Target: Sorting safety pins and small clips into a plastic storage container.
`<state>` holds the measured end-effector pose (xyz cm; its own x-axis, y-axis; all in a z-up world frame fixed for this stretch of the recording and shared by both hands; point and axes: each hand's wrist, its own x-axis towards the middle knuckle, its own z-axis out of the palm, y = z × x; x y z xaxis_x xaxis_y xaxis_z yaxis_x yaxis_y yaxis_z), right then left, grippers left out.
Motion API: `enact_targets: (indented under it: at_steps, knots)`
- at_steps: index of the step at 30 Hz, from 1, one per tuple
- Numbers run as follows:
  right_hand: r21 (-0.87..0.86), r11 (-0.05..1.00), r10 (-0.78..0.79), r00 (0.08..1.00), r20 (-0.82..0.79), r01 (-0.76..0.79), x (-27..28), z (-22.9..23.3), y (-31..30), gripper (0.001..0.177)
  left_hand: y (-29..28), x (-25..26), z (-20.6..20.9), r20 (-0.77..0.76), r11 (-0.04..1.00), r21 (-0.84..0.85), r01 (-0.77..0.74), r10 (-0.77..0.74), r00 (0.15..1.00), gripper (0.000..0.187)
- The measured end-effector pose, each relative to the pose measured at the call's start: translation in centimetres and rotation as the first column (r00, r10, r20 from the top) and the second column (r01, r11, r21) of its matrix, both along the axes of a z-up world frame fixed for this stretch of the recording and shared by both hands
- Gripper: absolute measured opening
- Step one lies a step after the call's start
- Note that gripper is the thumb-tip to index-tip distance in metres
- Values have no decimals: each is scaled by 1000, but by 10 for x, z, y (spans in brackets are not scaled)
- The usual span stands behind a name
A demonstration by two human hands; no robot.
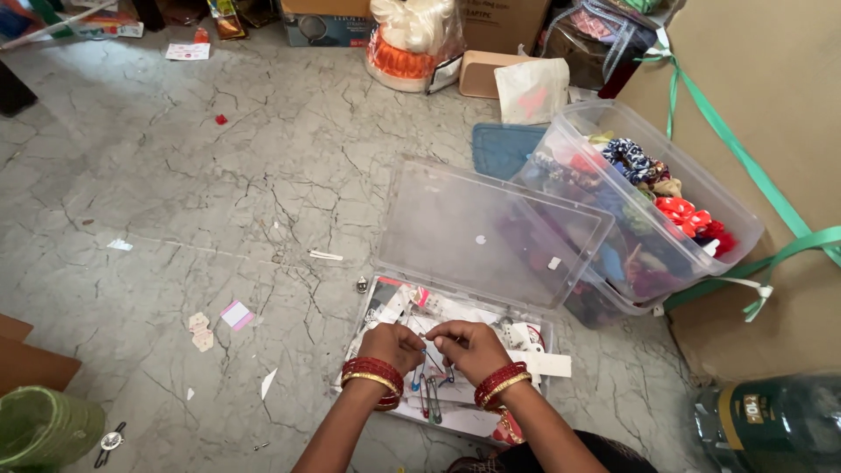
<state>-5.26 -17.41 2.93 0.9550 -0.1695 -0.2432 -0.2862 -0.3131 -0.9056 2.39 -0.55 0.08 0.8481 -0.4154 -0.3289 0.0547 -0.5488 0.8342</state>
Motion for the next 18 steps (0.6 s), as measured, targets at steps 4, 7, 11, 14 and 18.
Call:
enact_targets:
  at_steps: [4,7,11,14,18]
  knots:
    - [3,1000,8,1000,29,-8,-1,-6,-2,19,-1,-2,0,-25,1000,2,16,-16,1000,18]
    - [-2,1000,18,1000,23,-17,0,-3,-1,19,-2,-1,-5,-29,1000,-9,9,-10,1000,18]
    - [-9,1000,6,1000,-9,-6,0,0,1,19,-2,0,-6,-20,1000,-22,-2,2,1000,19]
    - [-11,1000,4,1000,-12,-4,0,0,1,19,-2,1,-4,-39,1000,-27,-10,9,999,19]
    - [-26,1000,4,1000,-7,-4,0,-1,0,18,-2,1,-5,-57,999,-39,1,-3,998,19]
